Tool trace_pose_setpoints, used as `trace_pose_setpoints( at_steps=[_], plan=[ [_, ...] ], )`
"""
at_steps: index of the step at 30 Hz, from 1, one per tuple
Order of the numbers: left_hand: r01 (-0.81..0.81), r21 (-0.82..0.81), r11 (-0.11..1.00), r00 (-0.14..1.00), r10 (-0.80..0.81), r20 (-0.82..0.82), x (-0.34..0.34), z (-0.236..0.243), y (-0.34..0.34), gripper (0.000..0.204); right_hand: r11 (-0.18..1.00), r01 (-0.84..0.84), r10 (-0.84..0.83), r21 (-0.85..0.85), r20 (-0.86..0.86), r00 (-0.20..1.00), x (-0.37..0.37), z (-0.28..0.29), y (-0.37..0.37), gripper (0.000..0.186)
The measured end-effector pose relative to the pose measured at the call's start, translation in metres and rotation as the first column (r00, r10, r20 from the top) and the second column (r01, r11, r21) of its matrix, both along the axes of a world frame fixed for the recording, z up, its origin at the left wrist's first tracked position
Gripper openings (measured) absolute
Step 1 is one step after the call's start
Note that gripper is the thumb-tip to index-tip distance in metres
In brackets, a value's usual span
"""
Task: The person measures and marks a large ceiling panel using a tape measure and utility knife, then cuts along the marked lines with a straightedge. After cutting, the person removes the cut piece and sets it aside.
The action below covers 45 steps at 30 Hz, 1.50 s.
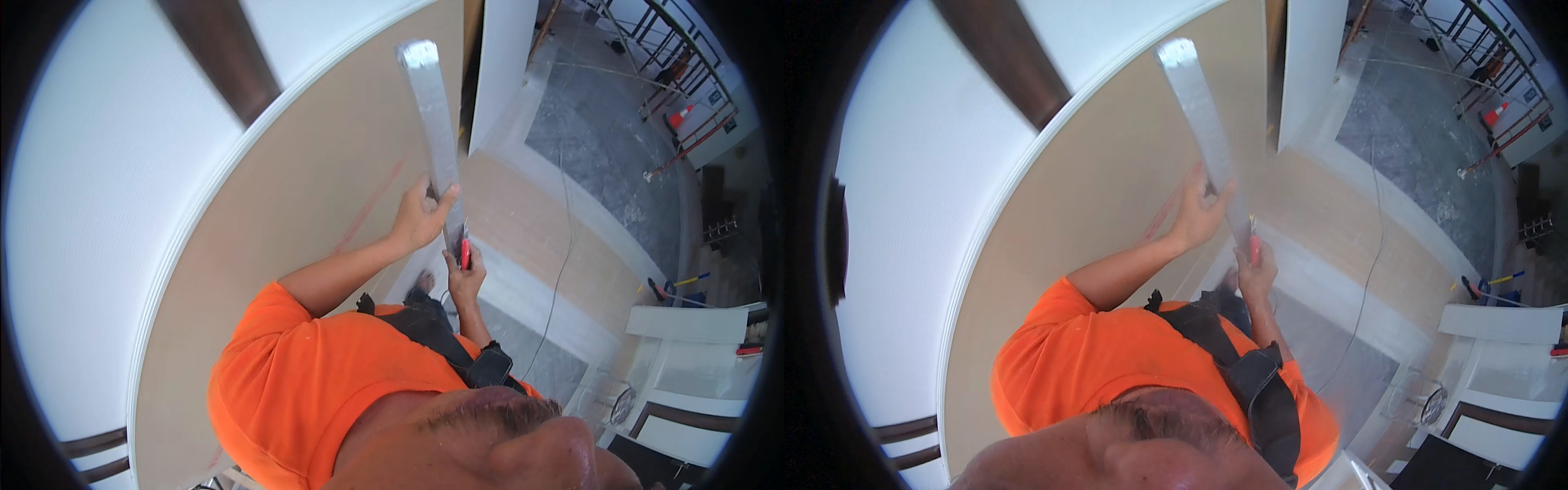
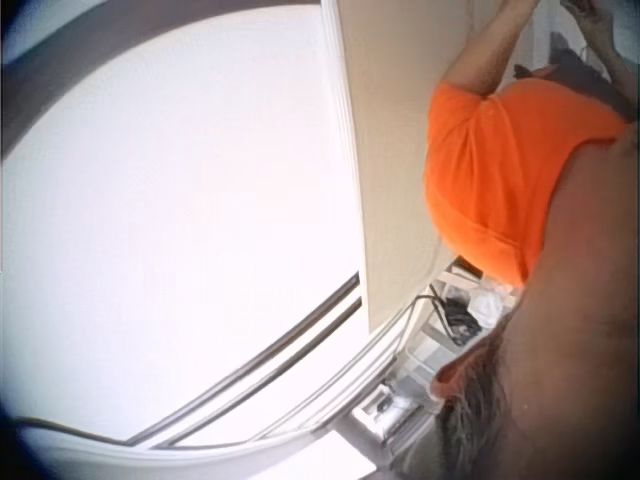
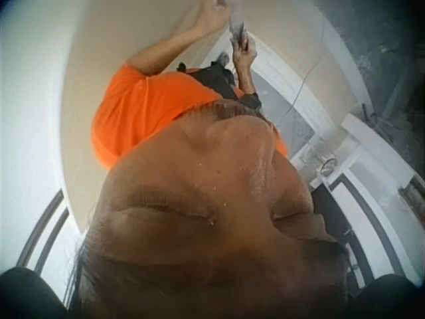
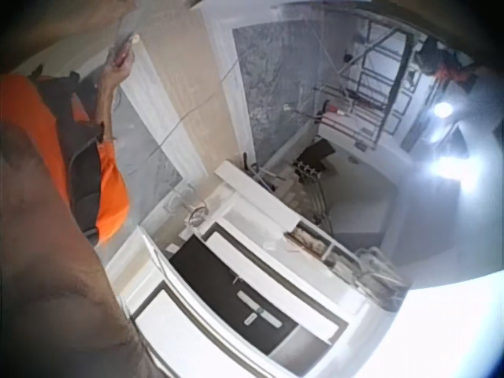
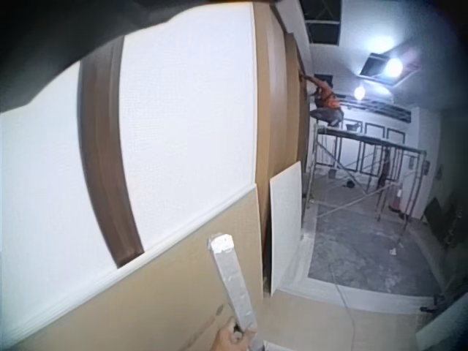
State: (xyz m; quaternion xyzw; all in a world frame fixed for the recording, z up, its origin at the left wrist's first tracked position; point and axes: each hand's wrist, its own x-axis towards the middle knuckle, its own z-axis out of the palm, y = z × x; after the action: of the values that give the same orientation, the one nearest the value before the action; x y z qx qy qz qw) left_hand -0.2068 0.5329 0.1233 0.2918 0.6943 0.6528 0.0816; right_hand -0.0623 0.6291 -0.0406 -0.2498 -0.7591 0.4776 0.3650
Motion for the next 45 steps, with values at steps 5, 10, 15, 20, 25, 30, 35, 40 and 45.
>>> trace_pose_setpoints(
  at_steps=[5,10,15,20,25,30,35,40,45],
  plan=[
    [0.039,0.094,0.995,0.999,-0.036,-0.029,-0.052,0.0,0.116,0.034,0.998,-0.058,0.058,0.026,-0.014,0.998,-0.055,0.025,0.109,0.041],
    [0.089,0.087,0.992,0.996,-0.086,-0.032,-0.103,0.01,0.185,0.032,0.994,-0.043,0.042,0.099,0.014,0.999,-0.106,0.027,0.196,0.043],
    [0.129,0.143,0.981,0.992,-0.127,-0.02,-0.154,0.008,0.229,0.033,0.995,-0.043,0.043,0.092,0.011,0.999,-0.161,0.032,0.257,0.042],
    [0.145,0.095,0.985,0.988,-0.139,-0.07,-0.216,0.013,0.252,0.041,0.972,-0.12,0.087,0.201,0.164,0.983,-0.217,0.036,0.328,0.041],
    [0.07,-0.032,0.997,0.987,-0.064,0.148,-0.287,-0.011,0.26,0.047,0.973,0.004,-0.001,0.229,-0.01,1.0,-0.295,0.026,0.421,0.041],
    [-0.156,-0.164,0.974,0.963,0.187,0.194,-0.328,-0.065,0.264,0.046,0.982,0.013,-0.015,0.187,0.009,1.0,-0.369,0.03,0.495,0.047],
    [-0.345,-0.233,0.909,0.872,0.402,0.28,-0.344,-0.083,0.281,0.048,0.977,-0.17,0.169,0.125,0.02,0.985,-0.474,-0.012,0.586,0.059],
    [-0.608,-0.295,0.737,0.649,0.676,0.349,-0.33,-0.073,0.289,0.05,0.957,-0.283,0.278,0.059,0.087,0.957,-0.574,-0.056,0.645,0.063],
    [-0.74,-0.413,0.53,0.422,0.845,0.328,-0.293,-0.071,0.289,0.052,0.907,-0.419,0.419,-0.042,0.002,0.908,-0.644,-0.086,0.659,0.059]
  ],
)
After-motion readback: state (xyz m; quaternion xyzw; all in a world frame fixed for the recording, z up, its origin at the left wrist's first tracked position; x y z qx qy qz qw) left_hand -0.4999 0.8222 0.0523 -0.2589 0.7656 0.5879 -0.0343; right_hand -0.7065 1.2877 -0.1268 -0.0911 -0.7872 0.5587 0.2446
